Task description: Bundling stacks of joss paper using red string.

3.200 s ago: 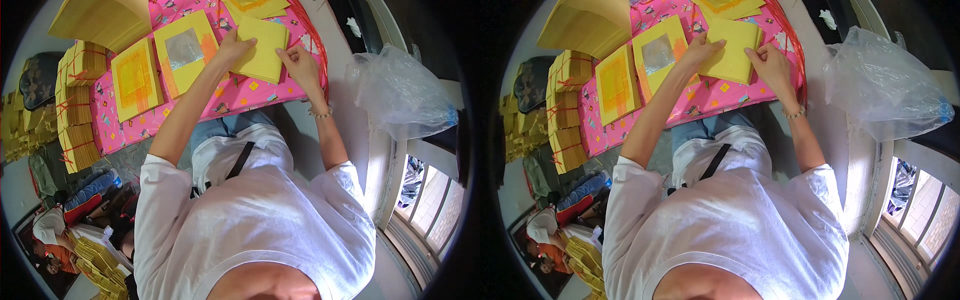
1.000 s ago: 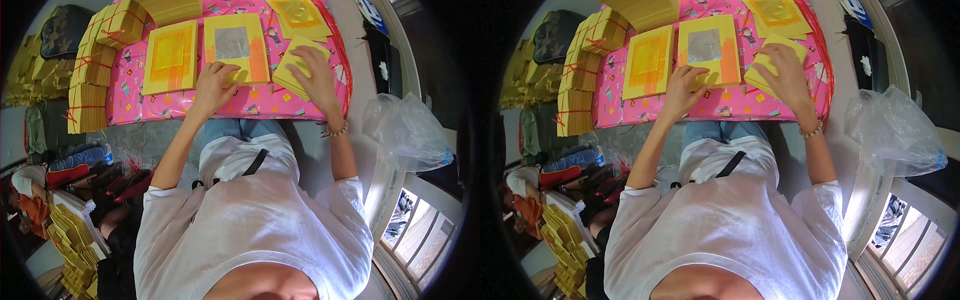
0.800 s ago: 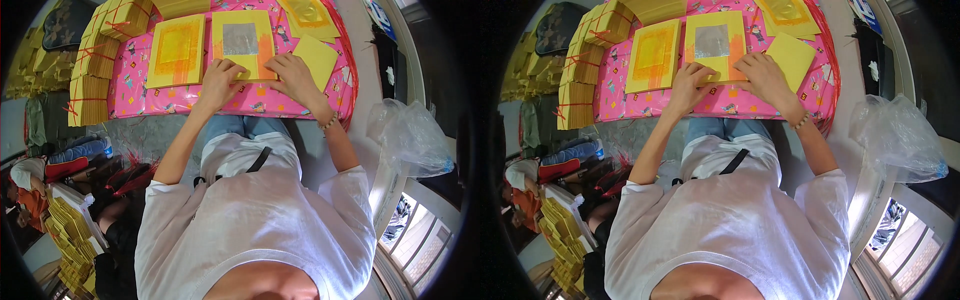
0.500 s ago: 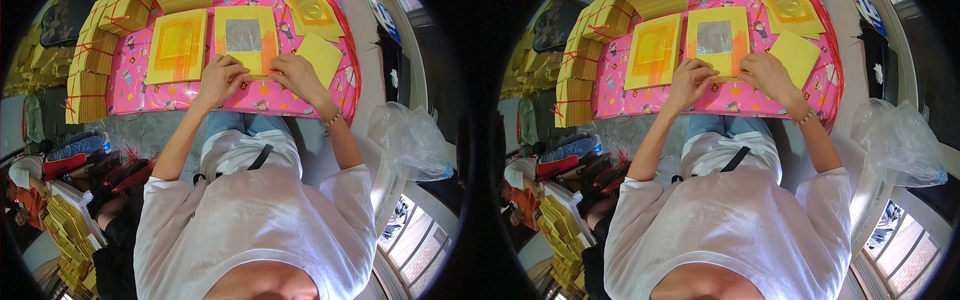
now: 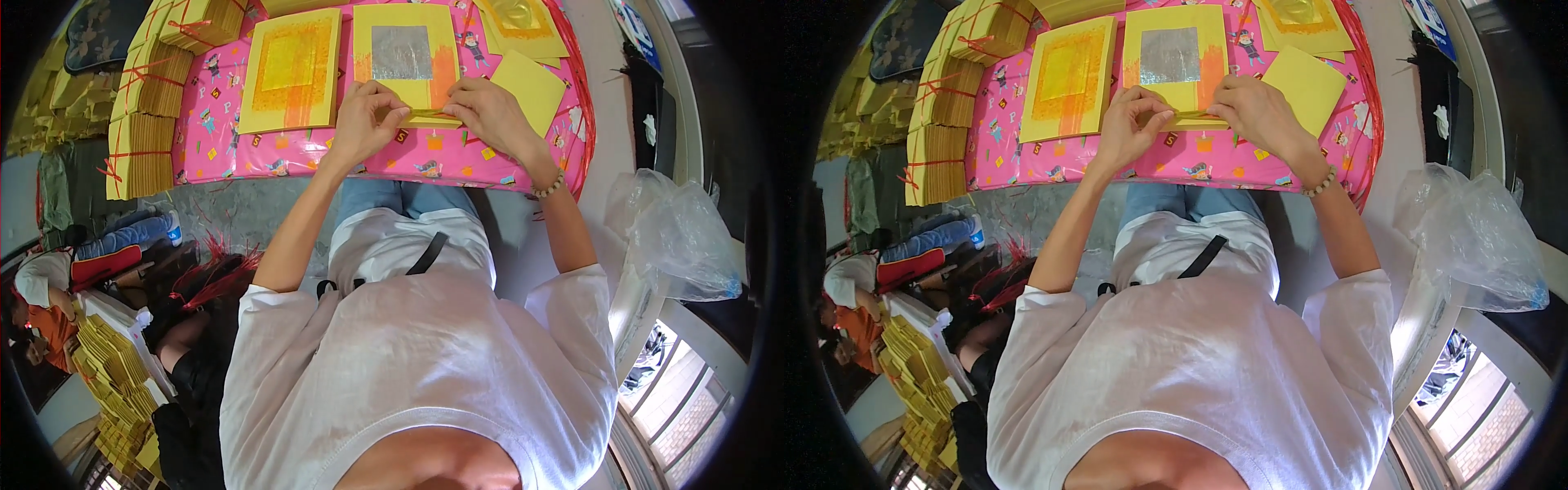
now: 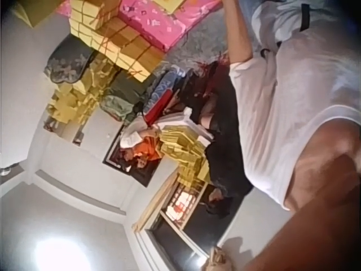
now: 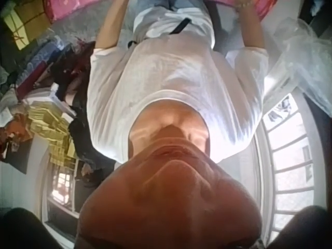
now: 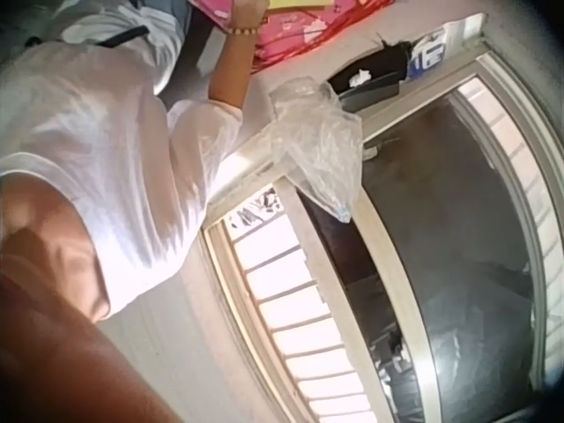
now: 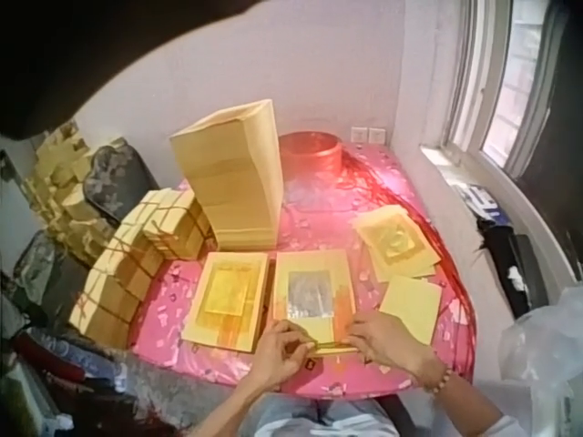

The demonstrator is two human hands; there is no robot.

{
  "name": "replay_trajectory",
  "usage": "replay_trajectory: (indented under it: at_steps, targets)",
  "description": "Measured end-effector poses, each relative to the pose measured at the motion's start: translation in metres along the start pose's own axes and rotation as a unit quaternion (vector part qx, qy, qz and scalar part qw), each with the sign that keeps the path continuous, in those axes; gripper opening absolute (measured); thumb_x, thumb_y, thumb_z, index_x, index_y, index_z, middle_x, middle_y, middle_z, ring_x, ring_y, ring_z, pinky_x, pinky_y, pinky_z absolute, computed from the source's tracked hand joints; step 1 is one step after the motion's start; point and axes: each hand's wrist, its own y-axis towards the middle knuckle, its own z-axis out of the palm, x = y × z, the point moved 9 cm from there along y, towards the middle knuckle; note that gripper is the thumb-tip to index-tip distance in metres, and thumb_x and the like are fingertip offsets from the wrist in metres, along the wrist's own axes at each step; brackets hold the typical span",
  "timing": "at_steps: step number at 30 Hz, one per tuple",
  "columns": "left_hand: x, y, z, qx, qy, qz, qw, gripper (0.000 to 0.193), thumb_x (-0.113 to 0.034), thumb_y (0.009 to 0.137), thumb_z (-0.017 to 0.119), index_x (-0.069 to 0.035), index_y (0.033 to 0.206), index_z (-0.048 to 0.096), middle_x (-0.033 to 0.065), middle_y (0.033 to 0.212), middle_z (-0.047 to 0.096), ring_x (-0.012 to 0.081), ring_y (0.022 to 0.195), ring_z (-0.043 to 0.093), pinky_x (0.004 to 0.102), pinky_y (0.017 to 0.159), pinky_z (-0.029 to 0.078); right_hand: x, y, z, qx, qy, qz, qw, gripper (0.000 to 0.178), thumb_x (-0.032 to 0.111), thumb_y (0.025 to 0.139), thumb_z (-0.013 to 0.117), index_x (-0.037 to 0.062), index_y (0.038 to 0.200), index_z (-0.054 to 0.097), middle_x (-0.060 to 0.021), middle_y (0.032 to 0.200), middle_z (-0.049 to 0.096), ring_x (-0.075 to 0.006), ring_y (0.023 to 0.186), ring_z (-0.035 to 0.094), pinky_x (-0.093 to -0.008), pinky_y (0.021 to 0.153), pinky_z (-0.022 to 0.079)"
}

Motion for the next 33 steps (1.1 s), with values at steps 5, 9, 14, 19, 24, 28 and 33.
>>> replay_trajectory:
  at_steps: [5, 9, 14, 19, 24, 28, 33]
  targets:
    - [0.000, -0.001, 0.000, 0.001, 0.006, -0.001, 1.000, 0.011, -0.016, 0.074, 0.070, -0.006, 0.078, 0.070, 0.0066, 0.084, 0.060, 0.0260, 0.088, 0.052, 0.0365, 0.079, 0.044, 0.001, 0.000, 0.002, 0.000, -0.002, -0.015, 1.000, 0.020, 0.019, 0.085, 0.060, -0.0009, 0.087, 0.065, -0.0094, 0.093, 0.062, -0.0281, 0.088, 0.060, -0.0374, 0.077, 0.048]
    - [0.002, -0.001, -0.001, 0.000, 0.005, -0.006, 1.000, 0.010, -0.016, 0.074, 0.070, -0.006, 0.077, 0.070, 0.0066, 0.084, 0.060, 0.0260, 0.088, 0.052, 0.0367, 0.078, 0.044, 0.002, 0.001, 0.001, -0.009, -0.002, -0.019, 1.000, 0.019, 0.018, 0.086, 0.059, 0.0001, 0.086, 0.065, -0.0100, 0.091, 0.062, -0.0286, 0.084, 0.060, -0.0373, 0.074, 0.049]
    - [-0.007, 0.002, -0.002, 0.004, 0.028, 0.015, 0.999, 0.013, -0.016, 0.073, 0.070, -0.006, 0.081, 0.069, 0.0080, 0.086, 0.060, 0.0268, 0.087, 0.052, 0.0372, 0.078, 0.044, 0.004, 0.000, 0.004, -0.019, -0.054, -0.030, 0.998, 0.015, 0.018, 0.087, 0.058, 0.0034, 0.087, 0.061, -0.0100, 0.083, 0.060, -0.0301, 0.074, 0.060, -0.0387, 0.065, 0.049]
    - [-0.032, 0.005, -0.005, 0.026, 0.098, 0.077, 0.992, 0.024, -0.018, 0.071, 0.071, -0.007, 0.091, 0.063, 0.0093, 0.086, 0.057, 0.0285, 0.085, 0.053, 0.0391, 0.075, 0.045, 0.008, 0.004, -0.008, -0.032, -0.062, -0.018, 0.997, 0.014, 0.019, 0.089, 0.057, 0.0050, 0.088, 0.058, -0.0098, 0.082, 0.058, -0.0319, 0.069, 0.059, -0.0400, 0.060, 0.047]
    - [-0.040, 0.015, 0.001, 0.012, 0.190, 0.122, 0.974, 0.023, -0.008, 0.075, 0.064, -0.007, 0.097, 0.058, 0.0100, 0.085, 0.059, 0.0288, 0.081, 0.055, 0.0382, 0.071, 0.046, 0.017, 0.012, -0.032, -0.085, -0.014, -0.014, 0.996, 0.021, 0.024, 0.087, 0.060, 0.0052, 0.098, 0.059, -0.0108, 0.092, 0.060, -0.0312, 0.076, 0.061, -0.0382, 0.064, 0.049]
    - [-0.049, 0.020, -0.028, -0.056, 0.181, 0.124, 0.974, 0.025, 0.000, 0.077, 0.059, -0.006, 0.101, 0.058, 0.0102, 0.082, 0.061, 0.0279, 0.078, 0.055, 0.0373, 0.069, 0.046, 0.003, 0.011, -0.054, -0.250, 0.109, 0.045, 0.961, 0.051, 0.028, 0.081, 0.071, 0.0040, 0.120, 0.050, -0.0156, 0.113, 0.057, -0.0284, 0.102, 0.060, -0.0356, 0.078, 0.051]
    - [-0.063, 0.025, -0.054, -0.113, 0.071, 0.099, 0.986, 0.023, -0.002, 0.082, 0.057, -0.004, 0.105, 0.057, 0.0126, 0.083, 0.061, 0.0280, 0.076, 0.056, 0.0377, 0.068, 0.046, -0.043, 0.016, -0.018, -0.248, 0.414, 0.132, 0.866, 0.073, 0.018, 0.076, 0.076, 0.0030, 0.133, 0.034, -0.0168, 0.129, 0.047, -0.0277, 0.124, 0.045, -0.0396, 0.098, 0.043]
